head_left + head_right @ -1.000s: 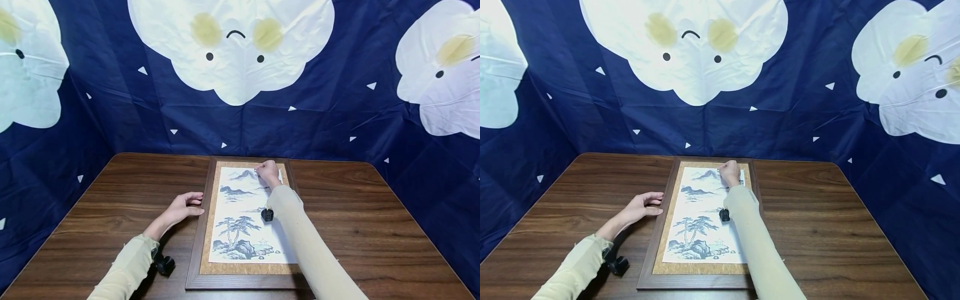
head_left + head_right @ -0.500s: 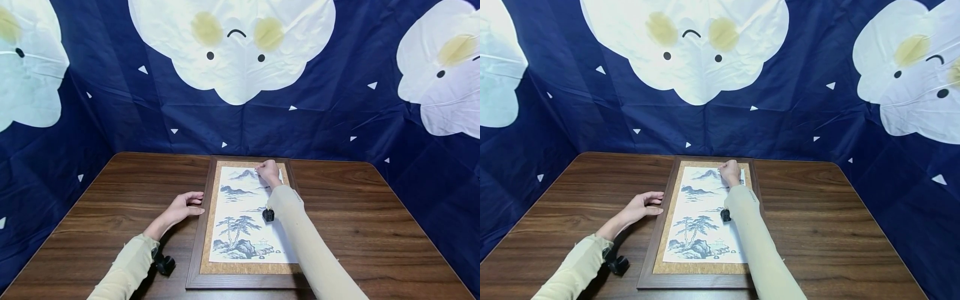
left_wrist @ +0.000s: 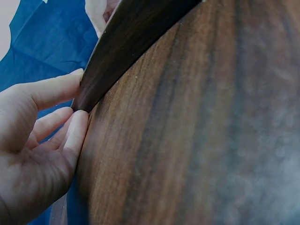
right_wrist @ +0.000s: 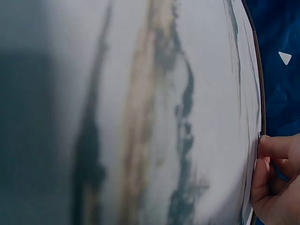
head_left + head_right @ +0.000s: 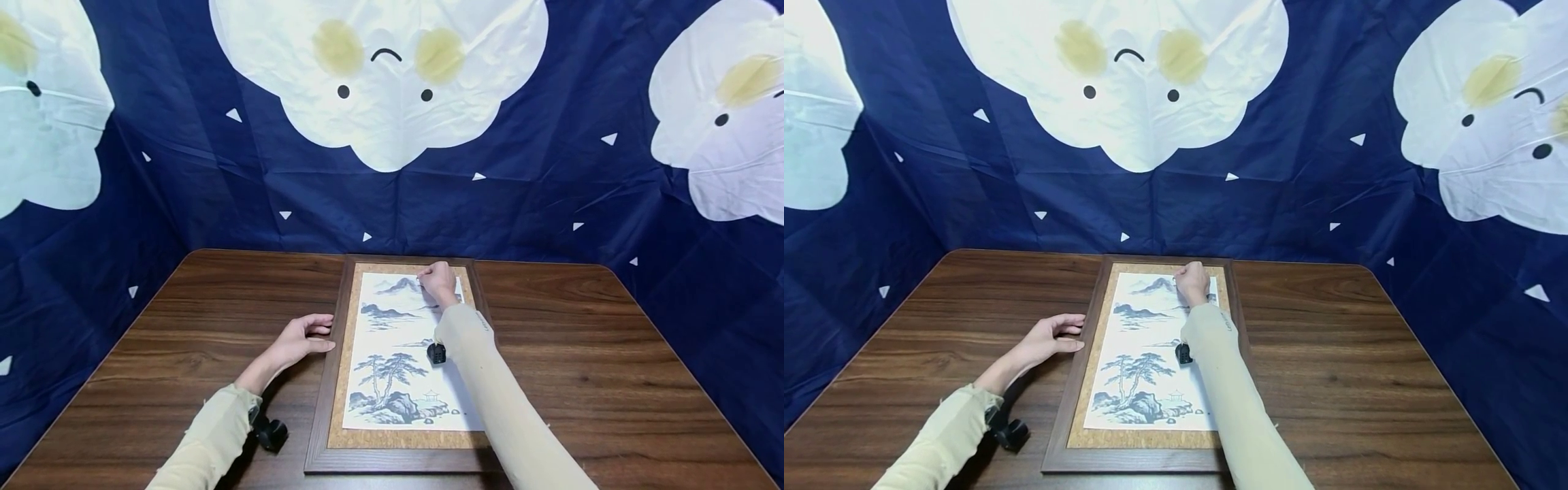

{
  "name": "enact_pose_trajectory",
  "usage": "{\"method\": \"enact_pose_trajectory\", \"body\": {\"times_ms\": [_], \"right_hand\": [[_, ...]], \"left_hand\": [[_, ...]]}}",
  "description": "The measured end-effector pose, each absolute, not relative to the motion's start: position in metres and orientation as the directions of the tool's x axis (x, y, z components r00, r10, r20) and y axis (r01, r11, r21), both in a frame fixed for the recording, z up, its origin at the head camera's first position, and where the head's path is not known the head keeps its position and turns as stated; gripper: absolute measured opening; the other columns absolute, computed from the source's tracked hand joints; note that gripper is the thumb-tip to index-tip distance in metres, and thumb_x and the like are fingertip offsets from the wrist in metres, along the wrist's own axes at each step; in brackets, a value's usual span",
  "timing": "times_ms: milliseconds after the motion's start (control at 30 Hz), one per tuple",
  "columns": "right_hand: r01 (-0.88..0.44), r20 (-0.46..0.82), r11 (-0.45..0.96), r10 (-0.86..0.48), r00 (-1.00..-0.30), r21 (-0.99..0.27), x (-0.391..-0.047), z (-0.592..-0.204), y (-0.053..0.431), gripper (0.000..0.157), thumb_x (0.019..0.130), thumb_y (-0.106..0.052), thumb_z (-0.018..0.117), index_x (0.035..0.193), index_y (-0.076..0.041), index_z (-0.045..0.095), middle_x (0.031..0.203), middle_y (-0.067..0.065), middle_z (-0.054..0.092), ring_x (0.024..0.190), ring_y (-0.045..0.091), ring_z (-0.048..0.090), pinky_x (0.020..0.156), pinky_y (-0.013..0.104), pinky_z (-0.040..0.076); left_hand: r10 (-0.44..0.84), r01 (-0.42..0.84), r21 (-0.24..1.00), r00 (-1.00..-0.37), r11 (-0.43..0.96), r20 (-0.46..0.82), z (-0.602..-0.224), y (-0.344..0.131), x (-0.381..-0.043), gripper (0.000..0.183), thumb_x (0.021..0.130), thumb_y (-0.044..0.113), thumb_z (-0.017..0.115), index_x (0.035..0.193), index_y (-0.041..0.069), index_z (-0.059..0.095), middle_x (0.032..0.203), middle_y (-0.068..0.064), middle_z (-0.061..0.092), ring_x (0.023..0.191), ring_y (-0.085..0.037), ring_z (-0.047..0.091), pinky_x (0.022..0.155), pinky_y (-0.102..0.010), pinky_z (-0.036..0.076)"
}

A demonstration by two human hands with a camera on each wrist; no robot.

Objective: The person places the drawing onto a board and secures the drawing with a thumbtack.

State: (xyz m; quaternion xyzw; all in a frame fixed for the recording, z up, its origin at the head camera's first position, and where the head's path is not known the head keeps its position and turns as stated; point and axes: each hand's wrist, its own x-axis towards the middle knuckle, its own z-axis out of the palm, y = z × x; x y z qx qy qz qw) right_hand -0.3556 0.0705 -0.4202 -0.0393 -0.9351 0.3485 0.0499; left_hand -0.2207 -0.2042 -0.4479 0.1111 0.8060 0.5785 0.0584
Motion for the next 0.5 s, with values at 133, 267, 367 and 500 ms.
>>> {"method": "enact_pose_trajectory", "body": {"times_ms": [133,267,367,500], "right_hand": [[0.038,0.070,0.749,0.112,-0.991,-0.662,-0.3551,-0.4200,0.0695,0.010,0.078,-0.011,0.066,0.078,-0.007,0.075,0.083,0.005,0.070,0.086,0.024,0.062,0.079,0.033,0.047],[0.047,0.071,0.745,0.126,-0.989,-0.665,-0.3552,-0.4202,0.0695,0.008,0.076,-0.012,0.068,0.076,-0.007,0.074,0.081,0.006,0.070,0.086,0.024,0.061,0.079,0.033,0.047],[0.037,0.087,0.754,0.123,-0.989,-0.656,-0.3556,-0.4207,0.0696,0.009,0.077,-0.012,0.068,0.075,-0.006,0.074,0.081,0.006,0.070,0.085,0.025,0.062,0.079,0.033,0.047],[0.031,0.097,0.762,0.123,-0.988,-0.647,-0.3557,-0.4210,0.0691,0.009,0.077,-0.012,0.068,0.074,-0.006,0.074,0.080,0.006,0.070,0.084,0.024,0.062,0.079,0.033,0.047]], "left_hand": [[0.240,0.104,0.950,-0.970,0.295,0.032,-0.4470,-0.2045,-0.2194,0.054,0.075,-0.003,0.068,0.122,-0.017,0.044,0.120,-0.031,0.048,0.106,-0.039,0.049,0.080,-0.019,0.044],[0.240,0.100,0.951,-0.970,0.292,0.029,-0.4465,-0.2044,-0.2187,0.054,0.076,-0.003,0.067,0.122,-0.017,0.043,0.121,-0.031,0.048,0.107,-0.039,0.049,0.080,-0.018,0.044],[0.237,0.103,0.952,-0.971,0.289,0.034,-0.4472,-0.2041,-0.2190,0.054,0.075,-0.003,0.067,0.122,-0.017,0.044,0.121,-0.032,0.048,0.107,-0.039,0.049,0.079,-0.018,0.044],[0.237,0.107,0.952,-0.971,0.288,0.037,-0.4489,-0.2037,-0.2197,0.054,0.075,-0.004,0.067,0.122,-0.017,0.044,0.120,-0.032,0.049,0.106,-0.039,0.049,0.079,-0.018,0.043]]}}
